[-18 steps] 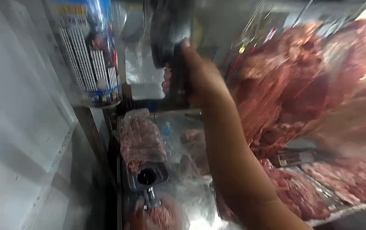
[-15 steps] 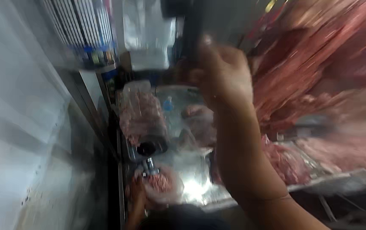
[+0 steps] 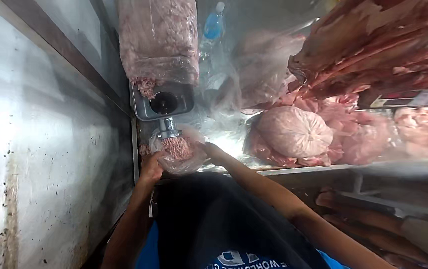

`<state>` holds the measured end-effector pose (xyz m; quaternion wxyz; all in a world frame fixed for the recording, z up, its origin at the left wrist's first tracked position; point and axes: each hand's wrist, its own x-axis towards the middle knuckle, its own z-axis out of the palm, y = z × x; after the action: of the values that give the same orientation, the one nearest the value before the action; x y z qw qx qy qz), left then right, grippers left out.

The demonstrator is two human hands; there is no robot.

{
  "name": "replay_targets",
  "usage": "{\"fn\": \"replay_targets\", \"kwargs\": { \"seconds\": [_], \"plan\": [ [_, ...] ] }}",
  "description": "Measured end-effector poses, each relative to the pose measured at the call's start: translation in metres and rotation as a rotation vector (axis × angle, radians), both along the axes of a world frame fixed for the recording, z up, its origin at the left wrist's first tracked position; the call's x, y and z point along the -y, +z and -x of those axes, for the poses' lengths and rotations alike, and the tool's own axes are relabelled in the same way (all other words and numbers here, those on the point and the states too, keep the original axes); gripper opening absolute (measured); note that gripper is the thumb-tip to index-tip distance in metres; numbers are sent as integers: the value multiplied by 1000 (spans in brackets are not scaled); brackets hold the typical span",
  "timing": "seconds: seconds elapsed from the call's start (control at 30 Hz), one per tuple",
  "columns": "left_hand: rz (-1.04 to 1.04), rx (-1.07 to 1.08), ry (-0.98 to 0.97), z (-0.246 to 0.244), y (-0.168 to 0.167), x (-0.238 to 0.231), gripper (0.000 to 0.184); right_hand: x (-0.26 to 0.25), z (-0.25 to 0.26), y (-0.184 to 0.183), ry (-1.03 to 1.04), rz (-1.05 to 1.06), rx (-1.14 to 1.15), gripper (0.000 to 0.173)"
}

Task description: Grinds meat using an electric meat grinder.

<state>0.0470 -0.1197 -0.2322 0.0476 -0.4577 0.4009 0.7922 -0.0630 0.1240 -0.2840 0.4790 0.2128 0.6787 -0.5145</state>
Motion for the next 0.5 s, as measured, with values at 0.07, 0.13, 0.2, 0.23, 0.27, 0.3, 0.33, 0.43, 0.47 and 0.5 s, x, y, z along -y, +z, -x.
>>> {"fn": "replay_targets", "kwargs": {
  "seconds": [0.07, 0.13, 0.2, 0.23, 0.27, 0.3, 0.33, 0.43, 0.47, 0.5],
  "plan": [
    [9, -9, 62, 3, 0, -2, 32, 13, 2, -3, -83, 76, -64, 48],
    [-6, -8, 178, 12, -6, 2, 27, 19, 12, 0, -119, 52, -160, 32],
    [-33, -10, 315, 25, -11, 9, 16, 24, 25, 14, -169, 62, -180, 25],
    [-12, -23, 352, 34, -8, 11, 8, 29, 33, 27, -197, 100, -175, 24],
    [26, -54, 362, 42, 1, 14, 8, 36, 38, 38, -233, 152, -182, 23],
    [66, -100, 345, 46, 11, 16, 9, 43, 41, 47, -257, 204, -196, 22],
    [92, -156, 312, 45, 20, 17, 7, 47, 41, 54, -257, 235, -202, 19],
    [133, -172, 211, 28, 28, 16, 16, 38, 32, 58, -118, 209, -193, 24],
    [154, -92, 179, 22, 28, 12, 17, 32, 28, 53, -62, 169, -178, 27],
    [182, 22, 145, 16, 25, 7, 16, 26, 23, 51, 1, 109, -161, 31]
  ]
}}
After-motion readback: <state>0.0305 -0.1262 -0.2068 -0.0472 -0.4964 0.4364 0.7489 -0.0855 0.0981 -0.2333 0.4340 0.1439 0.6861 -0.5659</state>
